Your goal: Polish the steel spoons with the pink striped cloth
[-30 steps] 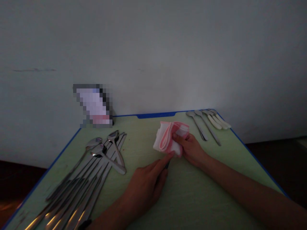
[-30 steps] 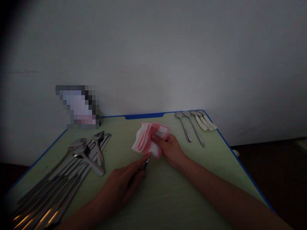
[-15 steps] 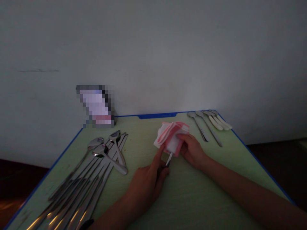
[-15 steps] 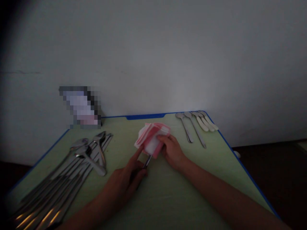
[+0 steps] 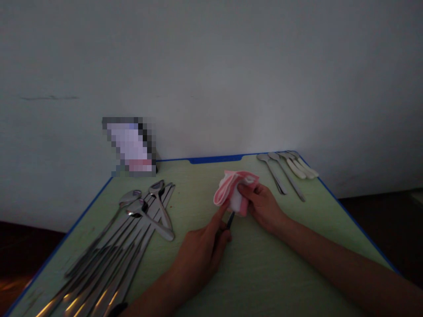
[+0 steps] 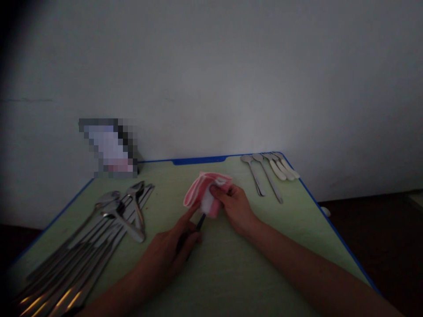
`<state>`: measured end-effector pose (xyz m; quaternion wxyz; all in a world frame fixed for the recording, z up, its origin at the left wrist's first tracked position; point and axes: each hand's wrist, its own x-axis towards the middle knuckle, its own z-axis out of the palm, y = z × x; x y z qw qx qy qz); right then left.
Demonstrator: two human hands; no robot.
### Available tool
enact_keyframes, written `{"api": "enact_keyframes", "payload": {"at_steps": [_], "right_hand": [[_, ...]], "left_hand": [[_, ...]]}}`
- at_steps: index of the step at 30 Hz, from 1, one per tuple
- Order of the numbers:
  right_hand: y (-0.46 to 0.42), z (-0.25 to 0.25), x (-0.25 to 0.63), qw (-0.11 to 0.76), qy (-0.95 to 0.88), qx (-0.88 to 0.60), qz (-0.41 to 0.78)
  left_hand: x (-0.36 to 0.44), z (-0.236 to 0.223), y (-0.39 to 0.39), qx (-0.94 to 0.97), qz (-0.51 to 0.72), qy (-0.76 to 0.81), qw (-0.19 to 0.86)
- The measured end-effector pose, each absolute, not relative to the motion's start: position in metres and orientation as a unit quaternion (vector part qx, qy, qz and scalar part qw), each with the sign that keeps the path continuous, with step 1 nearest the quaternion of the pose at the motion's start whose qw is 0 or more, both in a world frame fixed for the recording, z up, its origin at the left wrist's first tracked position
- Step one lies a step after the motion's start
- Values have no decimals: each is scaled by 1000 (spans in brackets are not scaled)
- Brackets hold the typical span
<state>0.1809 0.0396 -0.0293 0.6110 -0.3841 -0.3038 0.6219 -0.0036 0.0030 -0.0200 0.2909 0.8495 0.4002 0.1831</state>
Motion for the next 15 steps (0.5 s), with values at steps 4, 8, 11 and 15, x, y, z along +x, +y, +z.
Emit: {"api": "enact_keyframes", "payload": {"at_steps": [4,8,11,15], "right_hand": [[41,-25,180,619,-287,-360,636],[45,-23,178,656,-195,-340,644],[47,-23,178,682,-142,-317,643],[46,-22,178,682,-150,-322,640]], "left_hand": [[-3,-18,2,841,191,401,310],[-2,-10,2,831,187,410,326],[-3,-3,4,816,194,426,339],[-6,1,4,837,157,399,341]]}}
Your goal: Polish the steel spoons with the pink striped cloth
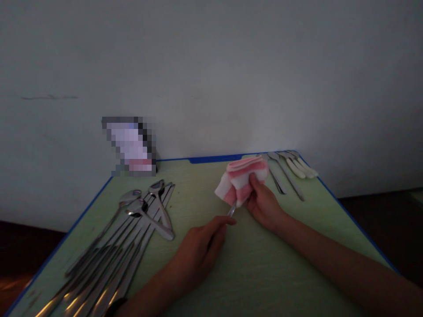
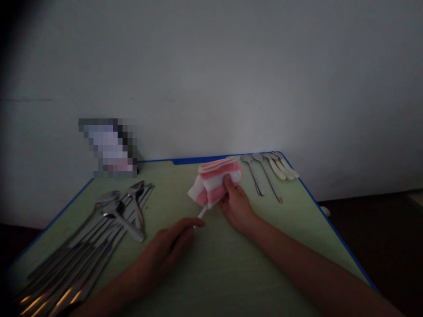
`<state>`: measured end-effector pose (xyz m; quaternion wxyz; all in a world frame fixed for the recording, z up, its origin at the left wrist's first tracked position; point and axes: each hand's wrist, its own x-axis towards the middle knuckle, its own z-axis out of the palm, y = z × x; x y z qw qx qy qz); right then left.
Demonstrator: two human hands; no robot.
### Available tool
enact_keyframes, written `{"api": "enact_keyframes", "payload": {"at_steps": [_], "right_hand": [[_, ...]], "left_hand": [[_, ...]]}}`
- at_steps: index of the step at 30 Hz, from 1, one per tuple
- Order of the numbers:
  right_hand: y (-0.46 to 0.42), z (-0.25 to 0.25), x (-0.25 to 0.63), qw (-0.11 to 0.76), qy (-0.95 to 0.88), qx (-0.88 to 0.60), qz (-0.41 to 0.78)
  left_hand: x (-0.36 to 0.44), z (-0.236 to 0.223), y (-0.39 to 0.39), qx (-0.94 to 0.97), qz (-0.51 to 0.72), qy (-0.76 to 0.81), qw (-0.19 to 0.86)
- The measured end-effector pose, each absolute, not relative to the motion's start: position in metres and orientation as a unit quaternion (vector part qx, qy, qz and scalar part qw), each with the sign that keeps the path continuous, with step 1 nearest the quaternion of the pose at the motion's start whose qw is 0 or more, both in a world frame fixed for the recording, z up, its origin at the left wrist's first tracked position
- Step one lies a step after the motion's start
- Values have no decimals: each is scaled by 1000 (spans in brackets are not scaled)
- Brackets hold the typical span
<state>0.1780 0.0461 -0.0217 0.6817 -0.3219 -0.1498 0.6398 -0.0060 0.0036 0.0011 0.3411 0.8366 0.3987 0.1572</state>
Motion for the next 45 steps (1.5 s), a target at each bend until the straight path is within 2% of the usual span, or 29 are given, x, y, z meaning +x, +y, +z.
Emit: {"api": "enact_keyframes", "payload": {"at_steps": [5,12,16,20,27,31,37,45], "right_hand": [[39,-17,175,640,-222,-346,649],[8,-21,160,553,-240,-299,740],[12,-22,159,577,-219,-313,722],[28,-21,168,643,-154,-361,658],[44,-31,190,683,-259,-425,534],[47,-33,198,675,-235,-390,580],[46,-19,201,616,-196,-310,697],[45,-20,194,622,-190,-367,665]], "left_hand": [[-9,-1,0,880,106,309,344],[-9,-1,3,853,144,329,380],[-8,1,4,840,148,339,398],[-10,2,2,863,96,340,362],[-11,3,-1,880,93,314,343],[-11,5,2,845,115,330,405],[-11,2,6,768,148,356,511],[-11,5,3,818,142,353,431]]}}
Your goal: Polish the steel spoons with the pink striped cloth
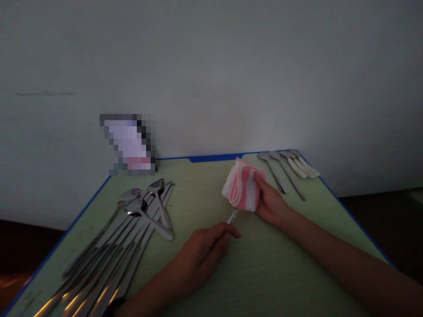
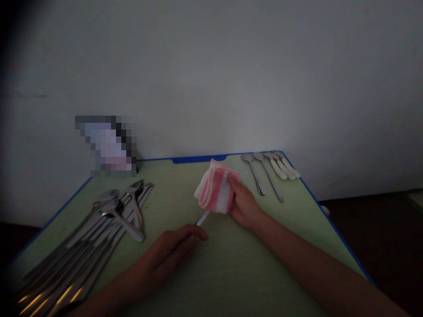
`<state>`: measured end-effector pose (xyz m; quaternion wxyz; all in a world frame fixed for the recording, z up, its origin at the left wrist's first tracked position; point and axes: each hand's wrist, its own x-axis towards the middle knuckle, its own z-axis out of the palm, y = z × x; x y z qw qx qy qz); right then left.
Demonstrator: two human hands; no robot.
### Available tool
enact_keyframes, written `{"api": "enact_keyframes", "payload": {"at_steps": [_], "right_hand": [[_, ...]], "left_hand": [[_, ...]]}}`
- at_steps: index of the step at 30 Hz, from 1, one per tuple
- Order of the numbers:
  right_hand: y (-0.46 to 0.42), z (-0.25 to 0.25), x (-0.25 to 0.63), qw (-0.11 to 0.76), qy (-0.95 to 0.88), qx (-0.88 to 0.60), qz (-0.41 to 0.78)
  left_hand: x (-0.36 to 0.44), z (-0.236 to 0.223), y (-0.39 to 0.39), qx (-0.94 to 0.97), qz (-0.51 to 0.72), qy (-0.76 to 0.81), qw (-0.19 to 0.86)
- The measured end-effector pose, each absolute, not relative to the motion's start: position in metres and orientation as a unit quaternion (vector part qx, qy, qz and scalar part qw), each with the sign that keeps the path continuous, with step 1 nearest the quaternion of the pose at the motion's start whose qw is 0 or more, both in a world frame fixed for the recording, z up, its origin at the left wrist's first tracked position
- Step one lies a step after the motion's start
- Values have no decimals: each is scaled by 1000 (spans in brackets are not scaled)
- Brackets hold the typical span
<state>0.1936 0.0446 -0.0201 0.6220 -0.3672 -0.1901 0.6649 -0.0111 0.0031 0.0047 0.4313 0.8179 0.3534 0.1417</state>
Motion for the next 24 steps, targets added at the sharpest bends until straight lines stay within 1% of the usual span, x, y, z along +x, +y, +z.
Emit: {"api": "enact_keyframes", "payload": {"at_steps": [3,6,10,14,18,21,24], "right_hand": [[43,-20,191,610,-213,-392,656],[40,-18,189,603,-242,-411,640],[37,-18,188,612,-280,-429,603],[36,-20,187,600,-304,-418,611],[36,-19,188,587,-297,-418,626],[38,-19,187,608,-256,-425,620],[41,-22,187,627,-215,-420,619]], "left_hand": [[-11,7,3,828,128,344,424],[-11,7,4,816,139,348,441],[-12,2,4,769,158,352,510],[-10,-1,5,709,196,356,576],[-9,2,4,718,184,362,565],[-10,0,1,735,179,351,551],[-11,-5,-1,731,207,350,548]]}}
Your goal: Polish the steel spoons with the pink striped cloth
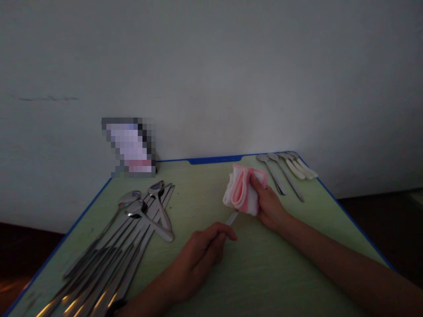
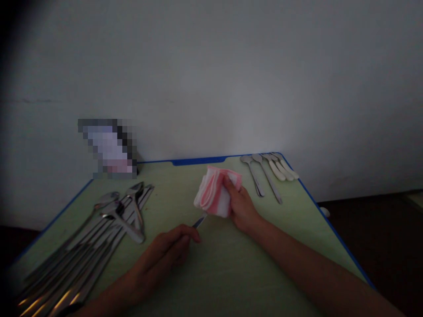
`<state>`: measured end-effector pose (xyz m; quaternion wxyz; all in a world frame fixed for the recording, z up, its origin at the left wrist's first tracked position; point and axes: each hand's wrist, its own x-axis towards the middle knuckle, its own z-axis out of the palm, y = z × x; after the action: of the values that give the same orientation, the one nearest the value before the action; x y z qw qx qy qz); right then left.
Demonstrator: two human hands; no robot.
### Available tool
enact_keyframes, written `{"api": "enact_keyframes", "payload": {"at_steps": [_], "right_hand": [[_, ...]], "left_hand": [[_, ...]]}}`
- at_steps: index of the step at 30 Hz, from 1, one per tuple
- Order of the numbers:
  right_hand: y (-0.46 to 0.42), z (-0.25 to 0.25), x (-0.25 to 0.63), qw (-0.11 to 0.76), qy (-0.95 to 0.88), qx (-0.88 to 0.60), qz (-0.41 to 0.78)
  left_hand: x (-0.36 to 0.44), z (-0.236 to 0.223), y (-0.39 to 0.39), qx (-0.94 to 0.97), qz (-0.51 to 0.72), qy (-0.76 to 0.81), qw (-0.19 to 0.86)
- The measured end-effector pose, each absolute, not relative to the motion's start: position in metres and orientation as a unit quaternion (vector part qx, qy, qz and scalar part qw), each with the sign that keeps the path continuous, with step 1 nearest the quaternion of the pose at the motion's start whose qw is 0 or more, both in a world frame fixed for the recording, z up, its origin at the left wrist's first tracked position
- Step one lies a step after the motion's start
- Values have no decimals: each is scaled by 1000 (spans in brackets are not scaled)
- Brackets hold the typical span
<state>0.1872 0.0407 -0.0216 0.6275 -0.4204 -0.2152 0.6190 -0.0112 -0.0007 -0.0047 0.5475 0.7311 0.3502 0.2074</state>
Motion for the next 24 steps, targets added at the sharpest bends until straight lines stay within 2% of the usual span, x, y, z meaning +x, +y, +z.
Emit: {"api": "enact_keyframes", "payload": {"at_steps": [6,15,21,24], "right_hand": [[41,-22,188,621,-255,-407,620],[31,-21,184,588,-293,-403,638],[32,-17,182,580,-283,-402,649],[34,-16,181,618,-222,-414,630]], "left_hand": [[-10,-13,-1,729,262,387,501],[-7,-10,-2,831,194,391,344],[-8,-16,1,817,217,408,344],[-9,-18,1,805,229,413,358]]}}
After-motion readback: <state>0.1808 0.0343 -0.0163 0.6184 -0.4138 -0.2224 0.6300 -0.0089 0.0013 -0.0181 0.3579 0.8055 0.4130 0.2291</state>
